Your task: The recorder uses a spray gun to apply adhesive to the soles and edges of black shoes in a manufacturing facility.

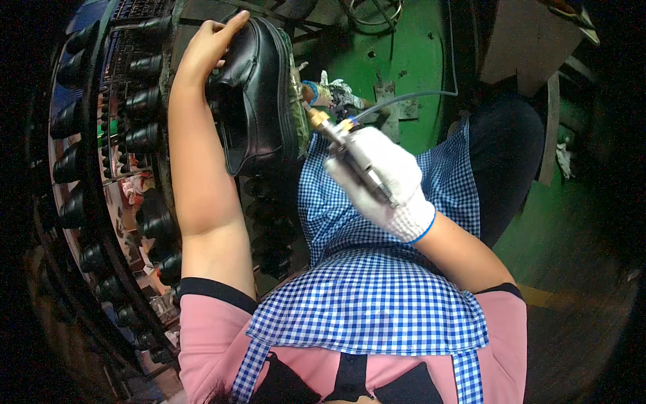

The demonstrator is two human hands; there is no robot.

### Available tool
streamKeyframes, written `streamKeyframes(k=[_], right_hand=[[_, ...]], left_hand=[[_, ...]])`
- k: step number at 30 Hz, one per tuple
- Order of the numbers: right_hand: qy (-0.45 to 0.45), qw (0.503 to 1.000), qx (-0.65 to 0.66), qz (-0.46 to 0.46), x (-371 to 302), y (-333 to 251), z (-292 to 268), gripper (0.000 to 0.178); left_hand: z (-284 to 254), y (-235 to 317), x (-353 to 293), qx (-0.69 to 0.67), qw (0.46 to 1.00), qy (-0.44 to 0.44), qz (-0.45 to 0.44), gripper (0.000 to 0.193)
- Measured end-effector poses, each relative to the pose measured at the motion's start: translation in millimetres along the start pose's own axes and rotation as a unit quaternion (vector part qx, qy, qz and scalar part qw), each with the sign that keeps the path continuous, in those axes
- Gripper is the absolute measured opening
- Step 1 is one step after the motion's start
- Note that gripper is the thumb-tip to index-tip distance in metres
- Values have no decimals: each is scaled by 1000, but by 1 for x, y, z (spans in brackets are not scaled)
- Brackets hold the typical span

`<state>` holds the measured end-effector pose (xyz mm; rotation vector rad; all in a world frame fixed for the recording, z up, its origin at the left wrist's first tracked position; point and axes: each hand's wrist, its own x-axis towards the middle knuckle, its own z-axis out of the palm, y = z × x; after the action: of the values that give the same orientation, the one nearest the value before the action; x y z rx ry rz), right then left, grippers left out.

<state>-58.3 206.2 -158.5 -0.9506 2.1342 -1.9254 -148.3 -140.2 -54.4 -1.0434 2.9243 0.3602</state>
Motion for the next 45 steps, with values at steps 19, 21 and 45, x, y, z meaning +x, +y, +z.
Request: streamKeyframes(k=[19, 21, 45], right_hand=[[-51, 952, 140, 269, 34, 56, 69, 57], [-63, 973, 48, 217, 34, 71, 70, 60], [-98, 994, -22, 48, 37, 45, 76, 82]], left_hand=[[-26, -79, -289, -384, 869, 91, 298, 39], [-46, -85, -330, -458, 834, 184, 246, 39], [-106, -210, -123, 188, 932, 305, -56, 53]])
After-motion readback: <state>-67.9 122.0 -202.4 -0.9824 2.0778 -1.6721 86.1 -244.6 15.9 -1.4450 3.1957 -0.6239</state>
